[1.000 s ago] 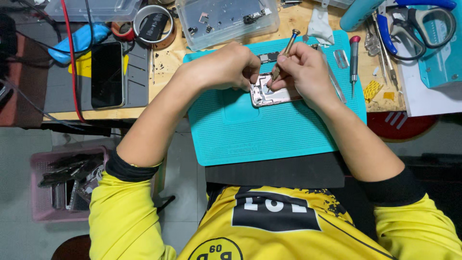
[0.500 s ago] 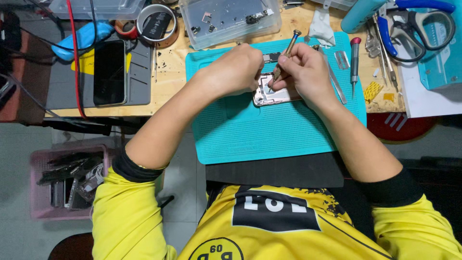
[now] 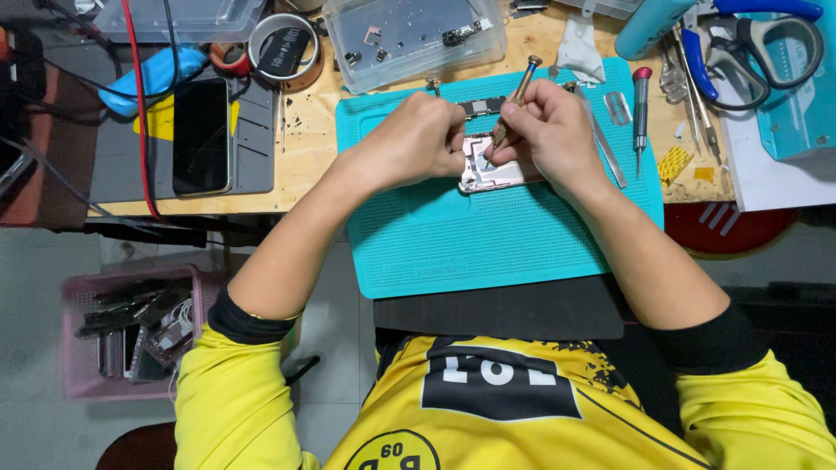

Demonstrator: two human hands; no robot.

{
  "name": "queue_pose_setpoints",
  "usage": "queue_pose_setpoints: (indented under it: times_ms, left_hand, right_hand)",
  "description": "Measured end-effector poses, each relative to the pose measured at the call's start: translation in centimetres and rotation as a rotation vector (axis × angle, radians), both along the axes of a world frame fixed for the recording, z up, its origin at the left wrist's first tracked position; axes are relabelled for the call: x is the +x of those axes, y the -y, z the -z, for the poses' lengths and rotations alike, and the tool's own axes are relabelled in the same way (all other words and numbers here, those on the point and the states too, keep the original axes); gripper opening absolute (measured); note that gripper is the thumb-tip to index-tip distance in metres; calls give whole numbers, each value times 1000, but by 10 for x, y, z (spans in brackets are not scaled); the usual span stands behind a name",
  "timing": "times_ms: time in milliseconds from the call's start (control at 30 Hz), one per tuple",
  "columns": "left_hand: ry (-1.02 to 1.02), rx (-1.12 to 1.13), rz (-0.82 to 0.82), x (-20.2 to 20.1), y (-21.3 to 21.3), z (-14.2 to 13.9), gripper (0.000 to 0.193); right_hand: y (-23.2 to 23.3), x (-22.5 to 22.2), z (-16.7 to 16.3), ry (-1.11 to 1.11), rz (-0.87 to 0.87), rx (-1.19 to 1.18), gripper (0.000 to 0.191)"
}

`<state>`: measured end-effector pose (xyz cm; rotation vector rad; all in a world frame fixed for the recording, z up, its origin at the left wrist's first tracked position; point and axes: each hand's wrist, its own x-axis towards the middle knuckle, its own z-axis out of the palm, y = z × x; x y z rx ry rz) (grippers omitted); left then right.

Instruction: The person disassembles a smartphone at a repair workbench. They use a screwdriver to remove screws from the phone frame, pry and lift internal components with a tool, and use tweezers to handle small parts, working on the phone body over a teal mat.

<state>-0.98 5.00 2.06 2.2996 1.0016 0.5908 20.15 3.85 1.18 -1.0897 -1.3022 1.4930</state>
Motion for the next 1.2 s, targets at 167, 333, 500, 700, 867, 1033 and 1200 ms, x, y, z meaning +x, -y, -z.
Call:
queue_pose_setpoints:
  times_ms: [167, 333, 500, 700, 867, 1033, 1200]
  left_hand:
    - [120, -56, -81, -6, 6, -6, 18]
    - [356, 147, -285, -30, -16, -22, 9]
    - [97, 514, -459, -41, -38, -24, 8]
    - [13, 661, -486, -37, -35, -13, 9]
    - [92, 567, -483, -33, -6, -11, 22]
    - [117, 265, -289, -12, 37, 0, 42]
    - [94, 256, -176, 3, 56, 7, 65]
  right_hand:
    - [0, 0, 1, 2, 6, -10, 11]
    - [0, 2, 3, 0, 8, -14, 12]
    - [0, 5, 7, 14, 20, -28, 10]
    - [-1, 10, 10, 9, 25, -85, 8]
    - [-1, 24, 4, -109, 17, 9, 8]
    - [-5, 76, -18, -77, 81, 181, 9]
    - [-7, 111, -33, 441, 68, 289, 13]
